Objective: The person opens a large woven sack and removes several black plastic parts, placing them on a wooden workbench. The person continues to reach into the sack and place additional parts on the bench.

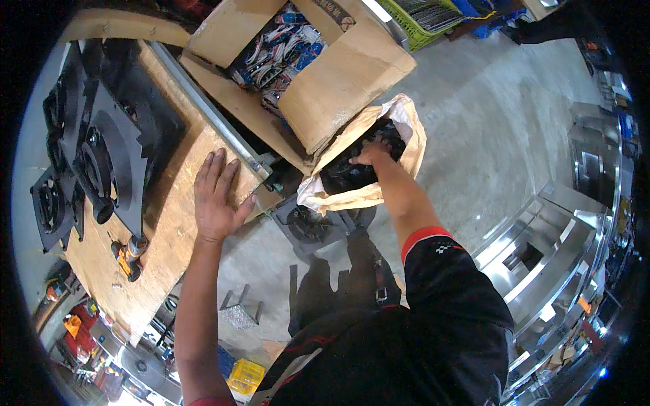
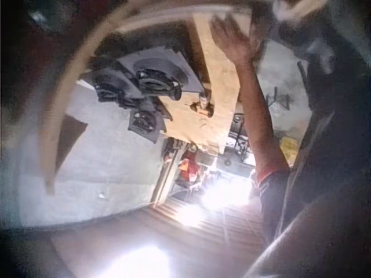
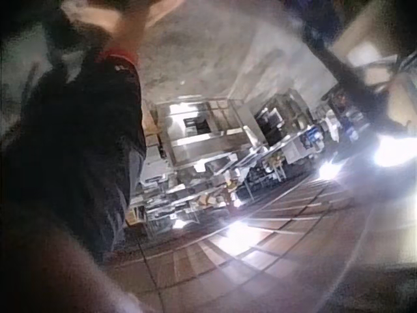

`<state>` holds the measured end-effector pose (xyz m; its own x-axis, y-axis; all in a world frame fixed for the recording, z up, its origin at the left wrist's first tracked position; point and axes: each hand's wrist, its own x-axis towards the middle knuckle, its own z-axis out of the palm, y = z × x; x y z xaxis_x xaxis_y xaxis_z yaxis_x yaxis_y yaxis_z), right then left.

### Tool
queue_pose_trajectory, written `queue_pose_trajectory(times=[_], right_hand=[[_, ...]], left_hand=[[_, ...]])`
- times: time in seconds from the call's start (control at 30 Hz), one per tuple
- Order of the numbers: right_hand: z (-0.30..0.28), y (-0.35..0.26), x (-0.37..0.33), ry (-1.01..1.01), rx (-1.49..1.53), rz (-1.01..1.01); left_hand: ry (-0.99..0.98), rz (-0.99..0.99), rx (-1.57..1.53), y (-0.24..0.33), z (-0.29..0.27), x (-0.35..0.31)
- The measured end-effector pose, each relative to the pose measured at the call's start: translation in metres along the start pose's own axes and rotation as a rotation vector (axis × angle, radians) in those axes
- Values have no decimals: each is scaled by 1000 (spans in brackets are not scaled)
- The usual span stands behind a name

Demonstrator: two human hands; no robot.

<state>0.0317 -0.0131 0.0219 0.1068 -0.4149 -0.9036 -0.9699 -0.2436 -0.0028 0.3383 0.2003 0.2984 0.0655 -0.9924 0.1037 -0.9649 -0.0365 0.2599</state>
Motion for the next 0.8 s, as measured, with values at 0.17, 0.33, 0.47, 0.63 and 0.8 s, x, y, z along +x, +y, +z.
queue_pose_trajectory(times=[0.17,0.33,0.47,0.63,0.8], right_hand=[[-20,-26,-24,103,-252,-151],[41,27,64,415,62,-736],[50,-1,34,-206,744,-146],[69,-12,61,-156,922,-25],[45,-9,33,-76,874,-100]], left_hand=[[-56,-67,-43,3,3,-9],[-70,6,-106,-11,1,16],[-51,-28,-37,-2,-8,-15],[-34,-40,-77,1,-9,-17],[10,-22,-95,1,-9,-16]])
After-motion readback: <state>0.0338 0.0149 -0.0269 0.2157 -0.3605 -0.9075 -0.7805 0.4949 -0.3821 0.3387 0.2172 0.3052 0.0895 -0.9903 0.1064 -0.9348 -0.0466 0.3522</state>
